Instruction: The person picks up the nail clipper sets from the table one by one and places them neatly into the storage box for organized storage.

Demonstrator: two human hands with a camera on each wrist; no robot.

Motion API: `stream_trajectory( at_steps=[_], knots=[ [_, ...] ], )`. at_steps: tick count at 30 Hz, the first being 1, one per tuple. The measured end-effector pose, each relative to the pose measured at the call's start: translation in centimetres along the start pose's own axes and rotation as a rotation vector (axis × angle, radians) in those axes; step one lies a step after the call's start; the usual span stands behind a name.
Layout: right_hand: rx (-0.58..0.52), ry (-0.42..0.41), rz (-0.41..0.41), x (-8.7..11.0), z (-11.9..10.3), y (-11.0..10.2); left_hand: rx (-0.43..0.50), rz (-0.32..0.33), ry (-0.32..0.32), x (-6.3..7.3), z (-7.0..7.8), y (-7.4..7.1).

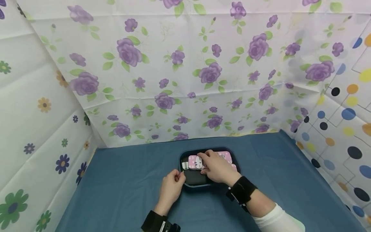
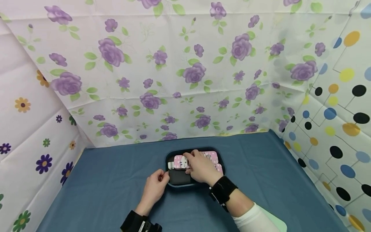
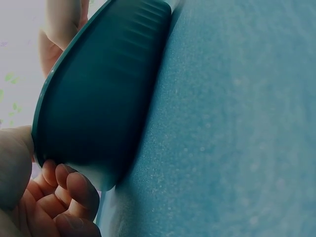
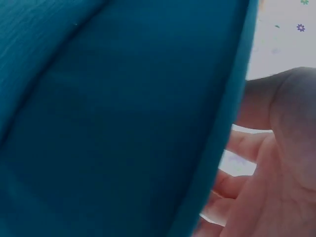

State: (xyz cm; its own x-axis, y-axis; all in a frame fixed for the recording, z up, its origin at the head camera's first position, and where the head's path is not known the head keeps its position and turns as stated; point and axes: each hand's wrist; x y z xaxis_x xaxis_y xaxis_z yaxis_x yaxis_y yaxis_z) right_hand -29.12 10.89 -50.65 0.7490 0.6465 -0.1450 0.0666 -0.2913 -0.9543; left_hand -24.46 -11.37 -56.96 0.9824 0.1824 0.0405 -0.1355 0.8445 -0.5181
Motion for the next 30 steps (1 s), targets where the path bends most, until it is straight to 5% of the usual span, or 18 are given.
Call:
stream_trajectory(
  at_steps=[30],
  knots=[
    [-0.055, -0.062, 0.015, -0.5, 1.2, 0.1, 0.006, -0.007, -0.001, 0.0, 0.0, 0.0]
  ],
)
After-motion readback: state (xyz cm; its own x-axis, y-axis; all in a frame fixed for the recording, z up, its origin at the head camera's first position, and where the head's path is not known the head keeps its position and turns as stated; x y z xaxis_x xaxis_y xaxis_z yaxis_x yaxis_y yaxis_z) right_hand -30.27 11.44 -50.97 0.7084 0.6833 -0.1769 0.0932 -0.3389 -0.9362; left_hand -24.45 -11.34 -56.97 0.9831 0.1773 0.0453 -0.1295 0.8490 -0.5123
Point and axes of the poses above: each hand's wrist, its own x-axis away from the middle knuckle, its own y-axis out of the palm, z = x × y, and after that the axes turned 15 degrees about -y, right-handed
